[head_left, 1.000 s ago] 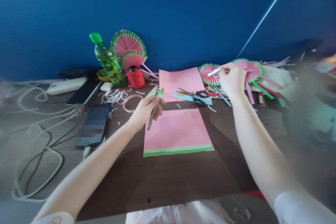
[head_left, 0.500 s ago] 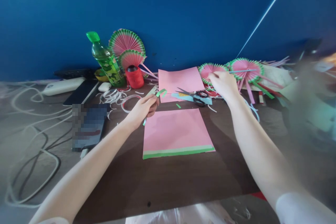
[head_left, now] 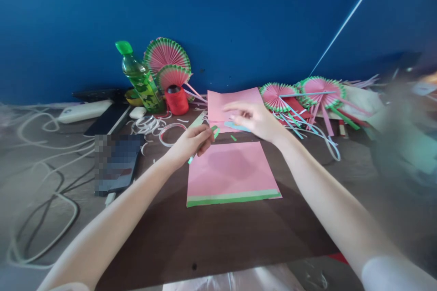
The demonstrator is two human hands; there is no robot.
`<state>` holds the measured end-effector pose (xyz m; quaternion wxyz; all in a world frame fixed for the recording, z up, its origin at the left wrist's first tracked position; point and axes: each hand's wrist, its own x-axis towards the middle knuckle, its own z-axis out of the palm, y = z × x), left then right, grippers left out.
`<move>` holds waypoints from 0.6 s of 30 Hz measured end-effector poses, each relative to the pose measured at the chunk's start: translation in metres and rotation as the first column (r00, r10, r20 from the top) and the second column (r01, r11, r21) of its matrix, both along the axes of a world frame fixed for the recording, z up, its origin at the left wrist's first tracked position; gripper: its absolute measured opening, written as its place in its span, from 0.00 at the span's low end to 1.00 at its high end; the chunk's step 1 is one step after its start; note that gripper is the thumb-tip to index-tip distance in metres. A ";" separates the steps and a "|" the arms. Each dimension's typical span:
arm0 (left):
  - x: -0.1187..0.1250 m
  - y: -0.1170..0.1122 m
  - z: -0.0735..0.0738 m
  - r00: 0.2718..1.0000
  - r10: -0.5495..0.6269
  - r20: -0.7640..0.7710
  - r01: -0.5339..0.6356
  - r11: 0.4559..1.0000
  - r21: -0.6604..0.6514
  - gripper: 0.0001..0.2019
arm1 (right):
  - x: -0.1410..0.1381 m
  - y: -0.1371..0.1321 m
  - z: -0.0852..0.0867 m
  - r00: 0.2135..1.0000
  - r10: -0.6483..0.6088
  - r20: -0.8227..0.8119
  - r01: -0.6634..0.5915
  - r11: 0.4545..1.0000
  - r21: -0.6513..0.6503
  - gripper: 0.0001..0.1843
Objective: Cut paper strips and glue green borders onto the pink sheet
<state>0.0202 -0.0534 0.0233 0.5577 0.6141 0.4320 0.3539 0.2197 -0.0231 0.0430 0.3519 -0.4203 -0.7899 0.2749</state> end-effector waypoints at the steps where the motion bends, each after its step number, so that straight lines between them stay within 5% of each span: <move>1: 0.000 -0.001 0.001 0.999 -0.017 -0.033 0.018 1.000 0.024 0.12 | -0.007 -0.004 0.000 0.996 0.083 0.016 -0.082 0.995 -0.052 0.15; 5: -0.002 0.000 0.003 0.993 -0.054 -0.100 0.063 0.994 0.089 0.14 | -0.018 -0.010 -0.002 0.975 0.223 -0.011 -0.223 0.968 -0.116 0.10; 12: -0.012 0.006 0.011 0.982 -0.090 -0.169 0.110 0.987 0.118 0.12 | 0.002 -0.001 0.000 0.989 0.135 -0.058 -0.143 0.976 -0.167 0.06; 18: -0.017 0.005 0.018 0.953 -0.028 -0.301 0.097 0.971 0.217 0.07 | 0.015 0.003 0.007 0.991 0.126 0.055 -0.117 0.984 -0.136 0.10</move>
